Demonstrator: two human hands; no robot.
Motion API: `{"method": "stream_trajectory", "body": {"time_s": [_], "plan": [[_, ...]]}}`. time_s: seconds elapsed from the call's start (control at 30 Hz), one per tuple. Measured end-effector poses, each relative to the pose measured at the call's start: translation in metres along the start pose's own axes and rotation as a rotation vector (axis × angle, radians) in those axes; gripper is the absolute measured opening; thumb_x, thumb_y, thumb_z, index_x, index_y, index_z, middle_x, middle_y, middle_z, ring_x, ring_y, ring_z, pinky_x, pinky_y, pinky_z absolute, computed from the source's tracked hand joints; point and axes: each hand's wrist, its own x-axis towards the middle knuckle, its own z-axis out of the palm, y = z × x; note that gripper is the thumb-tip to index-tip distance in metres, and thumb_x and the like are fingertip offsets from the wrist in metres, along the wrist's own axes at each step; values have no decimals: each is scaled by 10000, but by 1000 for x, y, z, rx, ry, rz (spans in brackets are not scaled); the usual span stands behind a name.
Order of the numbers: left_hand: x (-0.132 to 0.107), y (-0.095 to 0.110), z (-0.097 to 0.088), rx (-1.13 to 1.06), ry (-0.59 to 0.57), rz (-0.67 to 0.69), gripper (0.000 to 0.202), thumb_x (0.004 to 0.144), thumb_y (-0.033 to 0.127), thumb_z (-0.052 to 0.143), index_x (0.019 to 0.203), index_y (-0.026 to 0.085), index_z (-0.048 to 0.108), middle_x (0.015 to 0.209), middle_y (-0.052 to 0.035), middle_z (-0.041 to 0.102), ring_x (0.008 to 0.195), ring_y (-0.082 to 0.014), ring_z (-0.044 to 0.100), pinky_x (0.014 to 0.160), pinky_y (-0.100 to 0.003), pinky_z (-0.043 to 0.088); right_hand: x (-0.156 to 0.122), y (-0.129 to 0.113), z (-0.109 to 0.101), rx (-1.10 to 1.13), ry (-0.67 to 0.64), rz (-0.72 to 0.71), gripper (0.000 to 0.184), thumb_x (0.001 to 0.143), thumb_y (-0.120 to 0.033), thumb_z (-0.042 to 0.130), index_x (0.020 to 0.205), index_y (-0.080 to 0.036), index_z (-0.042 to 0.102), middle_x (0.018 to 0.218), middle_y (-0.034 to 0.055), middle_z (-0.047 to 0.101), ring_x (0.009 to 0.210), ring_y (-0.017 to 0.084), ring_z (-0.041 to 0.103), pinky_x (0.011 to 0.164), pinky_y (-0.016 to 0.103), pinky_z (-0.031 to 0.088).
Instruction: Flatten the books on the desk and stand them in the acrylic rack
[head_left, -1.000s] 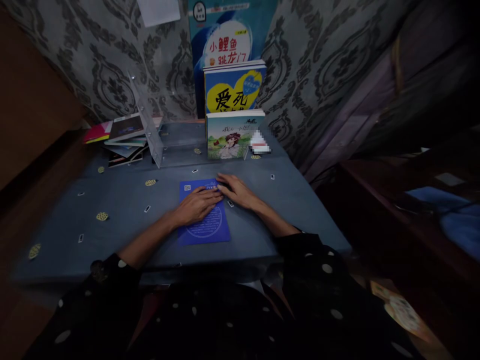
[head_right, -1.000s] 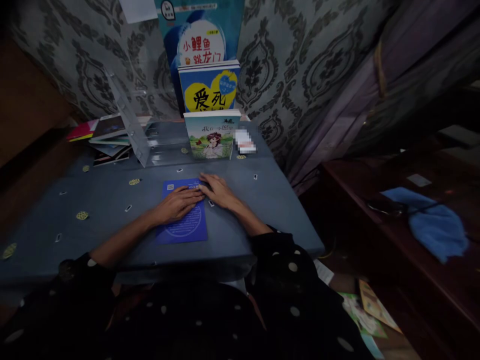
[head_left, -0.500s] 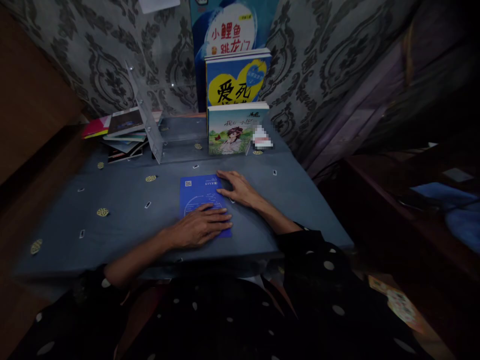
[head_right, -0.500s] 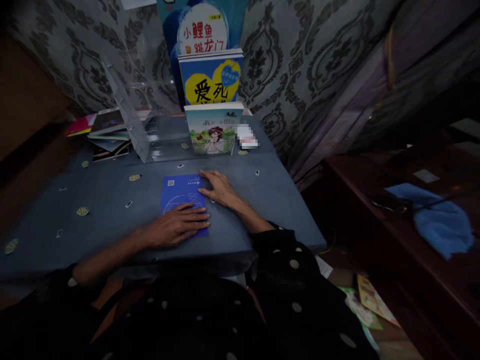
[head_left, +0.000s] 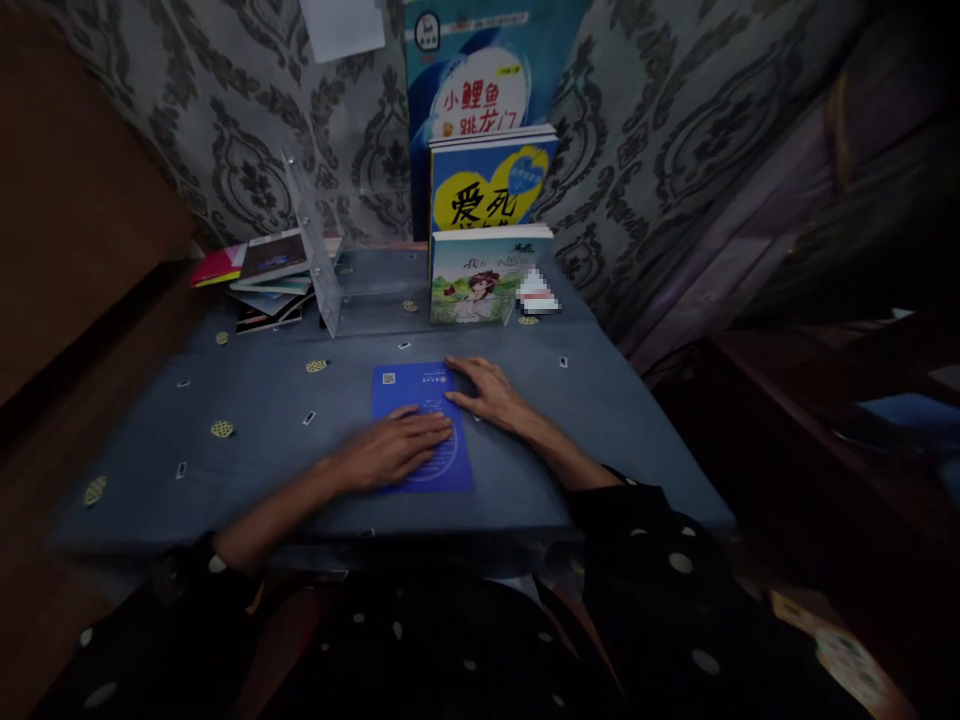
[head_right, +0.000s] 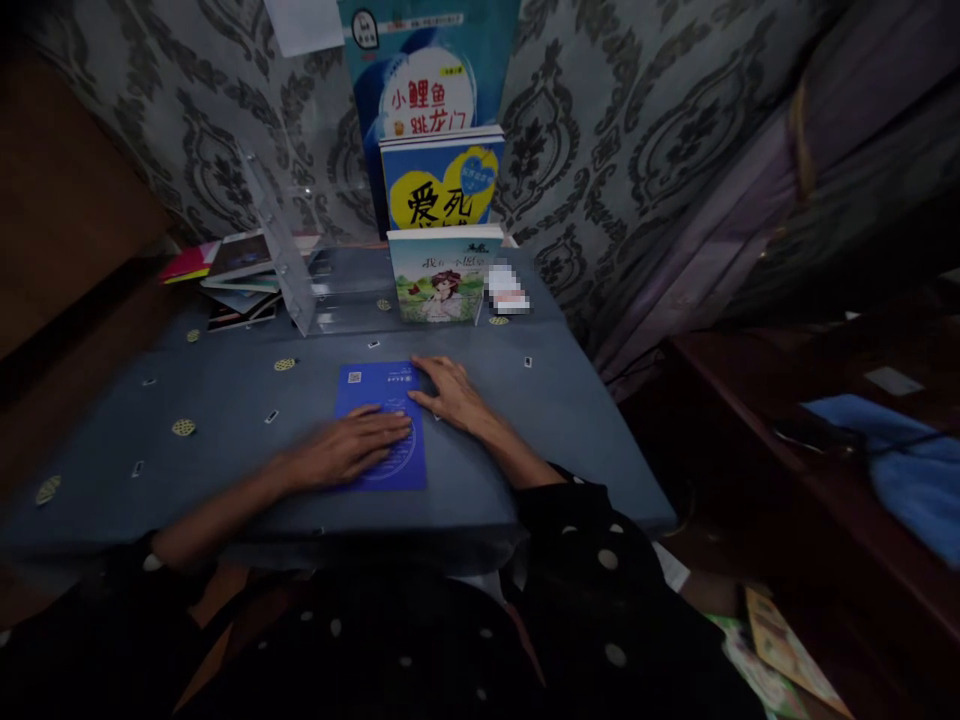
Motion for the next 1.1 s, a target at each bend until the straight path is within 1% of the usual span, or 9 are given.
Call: {"method": "stream_trajectory", "body": {"time_s": [0.2,0.27,0.33,0.43,0.5,0.63,0.77,0.93,1.1], "plan": [[-13,-65,-10,165,208,-360,438,1046,299,353,1395,136,561,1463,-147,566,1366,-263,529,1155,-508,391,0,-2,-2,-32,-11,-25,602,924,-432,602,1463,-182,504,1395,155,611,1303,315,532,1092,536,420],[-18,-77,-12,154,247,-387,431,1037,290,353,1371,146,585,1442,-135,588,1341,-258,553,1133,-489,427,-1,-4,-3,-71,-27,-42,560,937,-416,581,1444,-185,528,1412,147,606,1323,316,520,1095,538,418],[-23,-84,-13,114,256,-364,427,1030,272,348,1359,159,596,1432,-116,601,1338,-242,558,1132,-465,436,-2,-10,-4,-152,-42,-57,495,963,-389,536,1407,-173,570,1421,149,604,1350,324,499,1113,558,389],[-28,-89,-14,56,268,-335,440,1016,227,337,1386,191,573,1435,-82,604,1350,-221,547,1152,-450,417,0,-23,-3,-285,-52,-93,436,995,-329,462,1365,-151,610,1418,164,606,1376,339,471,1153,602,303],[-29,-91,-13,29,290,-335,473,1010,205,320,1443,208,511,1429,-69,611,1339,-206,555,1158,-445,409,8,-35,1,-314,-83,-133,426,997,-297,449,1368,-161,609,1420,164,605,1375,339,473,1159,611,283],[-32,-95,-10,-13,315,-335,528,1003,183,298,1525,194,379,1412,-82,623,1328,-188,557,1167,-444,390,32,-61,20,-270,-181,-225,432,1004,-281,445,1404,-185,577,1458,150,572,1368,314,480,1122,560,366],[-33,-95,-8,-23,301,-343,510,994,178,311,1495,166,407,1440,-104,596,1344,-193,541,1183,-456,362,47,-79,38,-258,-196,-247,430,1018,-266,424,1406,-154,570,1436,165,574,1329,308,506,1093,527,422],[-31,-93,-9,-20,307,-352,480,993,179,330,1454,178,461,1393,-102,631,1302,-199,573,1169,-449,375,38,-81,47,-218,-179,-320,404,1023,-249,424,1381,-190,602,1417,145,580,1349,293,496,1124,507,419],[-29,-90,-11,-12,297,-372,443,1006,213,348,1422,174,494,1370,-93,646,1272,-205,592,1149,-435,395,22,-84,52,-119,-178,-373,389,1025,-271,435,1359,-226,629,1448,134,570,1401,298,460,1142,551,407]]}}
